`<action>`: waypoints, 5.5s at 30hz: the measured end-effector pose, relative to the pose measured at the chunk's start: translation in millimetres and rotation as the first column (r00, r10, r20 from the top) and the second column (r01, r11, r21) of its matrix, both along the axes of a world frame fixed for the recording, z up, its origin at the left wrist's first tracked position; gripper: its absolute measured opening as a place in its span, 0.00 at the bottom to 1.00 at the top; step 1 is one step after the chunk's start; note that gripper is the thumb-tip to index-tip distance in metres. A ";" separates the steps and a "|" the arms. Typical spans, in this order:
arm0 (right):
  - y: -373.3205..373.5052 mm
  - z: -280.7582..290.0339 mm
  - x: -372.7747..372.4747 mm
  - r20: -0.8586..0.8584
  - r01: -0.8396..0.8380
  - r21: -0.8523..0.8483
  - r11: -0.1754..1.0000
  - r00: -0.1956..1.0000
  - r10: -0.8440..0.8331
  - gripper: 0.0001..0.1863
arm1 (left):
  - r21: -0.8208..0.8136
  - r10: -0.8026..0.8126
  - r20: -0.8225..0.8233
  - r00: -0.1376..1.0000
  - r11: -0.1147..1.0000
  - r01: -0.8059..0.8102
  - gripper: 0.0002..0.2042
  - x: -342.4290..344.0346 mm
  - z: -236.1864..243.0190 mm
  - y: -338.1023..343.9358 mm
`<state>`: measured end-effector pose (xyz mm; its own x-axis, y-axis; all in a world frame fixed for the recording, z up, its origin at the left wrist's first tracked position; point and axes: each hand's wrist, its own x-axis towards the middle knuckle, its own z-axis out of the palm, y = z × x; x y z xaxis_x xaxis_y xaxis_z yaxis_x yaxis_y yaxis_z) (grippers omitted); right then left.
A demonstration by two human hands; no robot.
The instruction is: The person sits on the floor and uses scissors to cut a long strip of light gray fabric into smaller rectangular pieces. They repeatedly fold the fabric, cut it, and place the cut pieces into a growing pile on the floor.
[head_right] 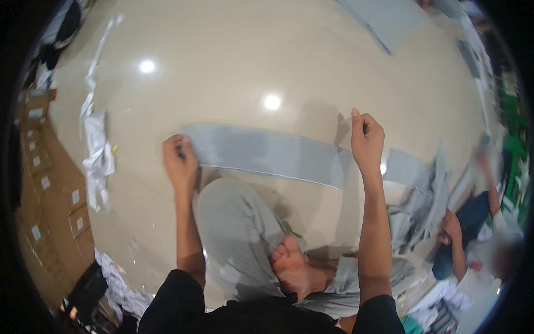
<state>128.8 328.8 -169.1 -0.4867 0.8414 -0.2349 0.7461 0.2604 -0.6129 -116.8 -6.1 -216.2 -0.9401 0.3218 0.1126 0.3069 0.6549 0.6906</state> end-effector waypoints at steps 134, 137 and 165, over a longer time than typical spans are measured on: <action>-367.1 113.9 479.6 -0.244 0.725 0.432 0.536 0.666 -0.705 0.19 | -0.112 -0.899 0.054 0.435 0.428 0.897 0.12 128.1 70.9 204.3; -464.7 43.5 523.8 -0.006 0.778 0.354 0.519 0.557 -0.831 0.24 | -0.080 -0.915 0.035 0.402 0.399 0.914 0.11 156.0 45.3 231.9; -595.0 11.2 531.3 0.170 0.768 -0.096 0.634 0.640 -0.749 0.17 | -0.493 -0.993 -0.043 -0.109 -0.074 0.867 0.15 254.4 83.7 188.3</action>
<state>660.0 -266.2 -157.9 0.3427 0.8527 -0.3942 0.6992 -0.5118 -0.4991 137.6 182.2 -132.5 0.4366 0.8994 -0.0199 0.8699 -0.4165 0.2643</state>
